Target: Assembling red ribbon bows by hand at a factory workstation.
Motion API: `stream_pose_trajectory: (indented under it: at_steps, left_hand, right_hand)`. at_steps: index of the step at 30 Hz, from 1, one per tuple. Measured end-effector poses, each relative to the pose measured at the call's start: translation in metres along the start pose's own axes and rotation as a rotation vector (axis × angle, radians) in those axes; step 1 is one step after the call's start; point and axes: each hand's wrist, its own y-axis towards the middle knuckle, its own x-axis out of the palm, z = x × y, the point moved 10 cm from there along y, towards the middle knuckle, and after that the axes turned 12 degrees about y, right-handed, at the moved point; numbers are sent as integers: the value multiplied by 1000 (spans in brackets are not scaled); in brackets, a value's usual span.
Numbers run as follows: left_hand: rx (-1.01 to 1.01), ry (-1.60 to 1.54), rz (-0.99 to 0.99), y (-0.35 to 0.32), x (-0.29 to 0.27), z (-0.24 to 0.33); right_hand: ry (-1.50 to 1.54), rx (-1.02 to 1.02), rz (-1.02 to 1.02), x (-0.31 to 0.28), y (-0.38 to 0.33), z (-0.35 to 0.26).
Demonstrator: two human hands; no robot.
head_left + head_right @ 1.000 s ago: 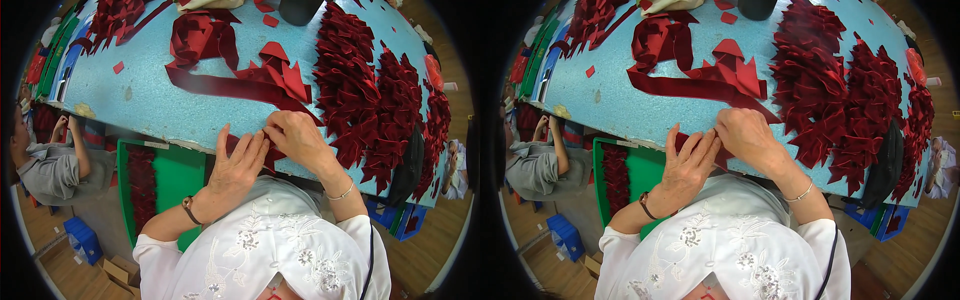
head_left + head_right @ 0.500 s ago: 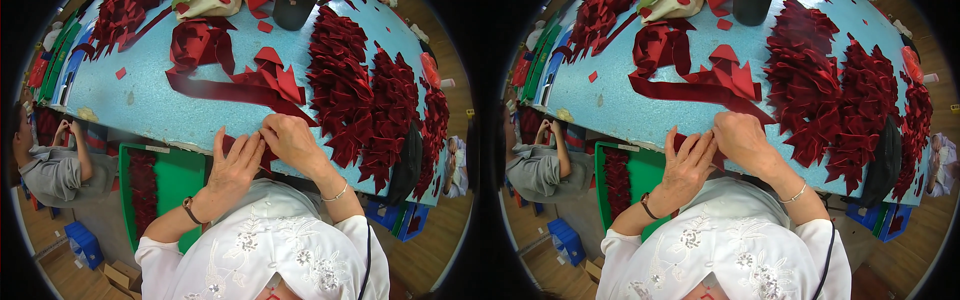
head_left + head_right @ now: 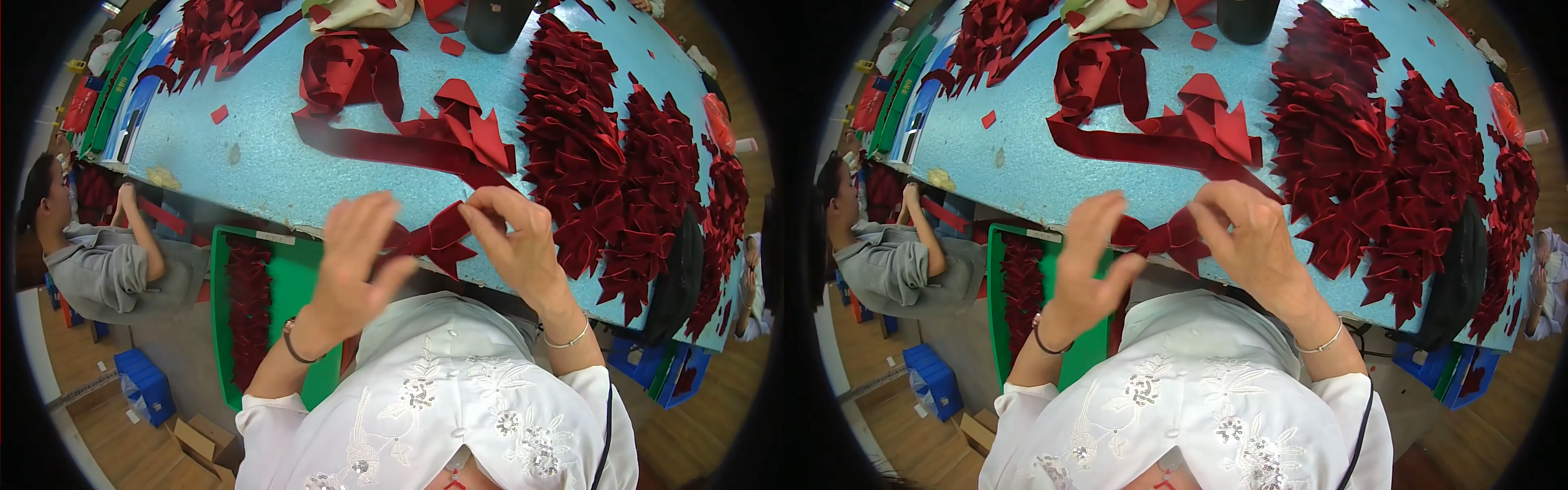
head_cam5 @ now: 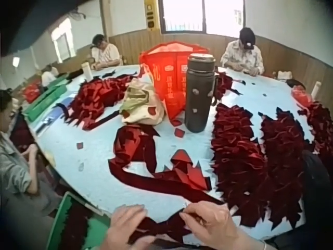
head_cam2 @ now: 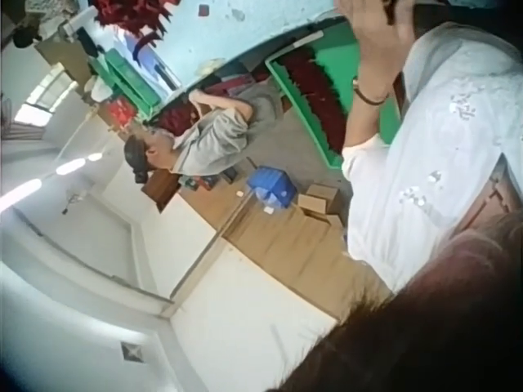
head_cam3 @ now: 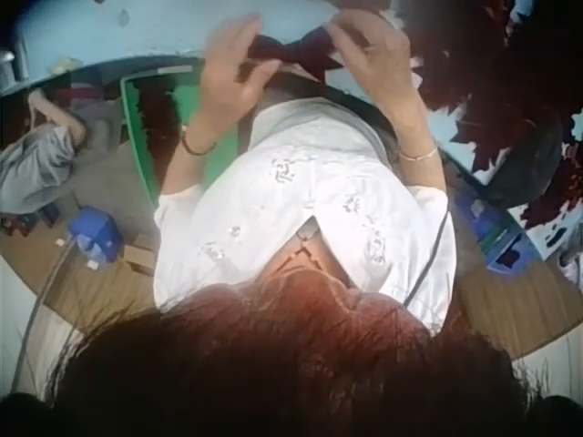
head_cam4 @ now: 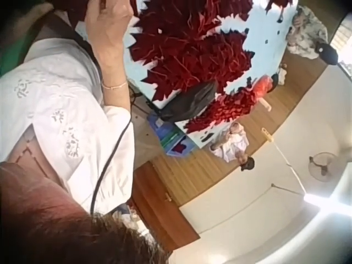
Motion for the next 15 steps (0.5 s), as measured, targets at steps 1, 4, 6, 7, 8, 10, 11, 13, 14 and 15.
stream_pose_trajectory:
  at_steps: [1,4,6,7,8,10,11,13,14,15]
  left_hand:
    - [-88,-33,135,-2,-19,-16]
    - [-229,-47,206,-15,-31,-52]
    - [-210,-56,189,-16,-29,-50]
    - [-189,-73,173,-16,-27,-45]
    - [-167,-92,156,-15,-24,-41]
    - [-188,-129,123,-12,-15,-38]
    - [-206,-166,91,-9,-9,-39]
    - [-225,-206,57,-5,-1,-41]
    - [-184,-206,33,-2,3,-38]
    - [-144,-205,8,1,7,-35]
  right_hand:
    - [7,-1,2,1,-2,0]
    - [57,-94,-183,28,-6,-4]
    - [19,-107,-222,41,-9,5]
    - [-27,-119,-261,49,-9,7]
    - [-75,-130,-298,55,-10,8]
    - [-78,-116,-303,56,-11,9]
    - [-84,-104,-306,57,-11,9]
    - [-92,-88,-311,58,-9,9]
    - [-101,-83,-318,59,-9,9]
    - [-110,-79,-325,61,-9,10]
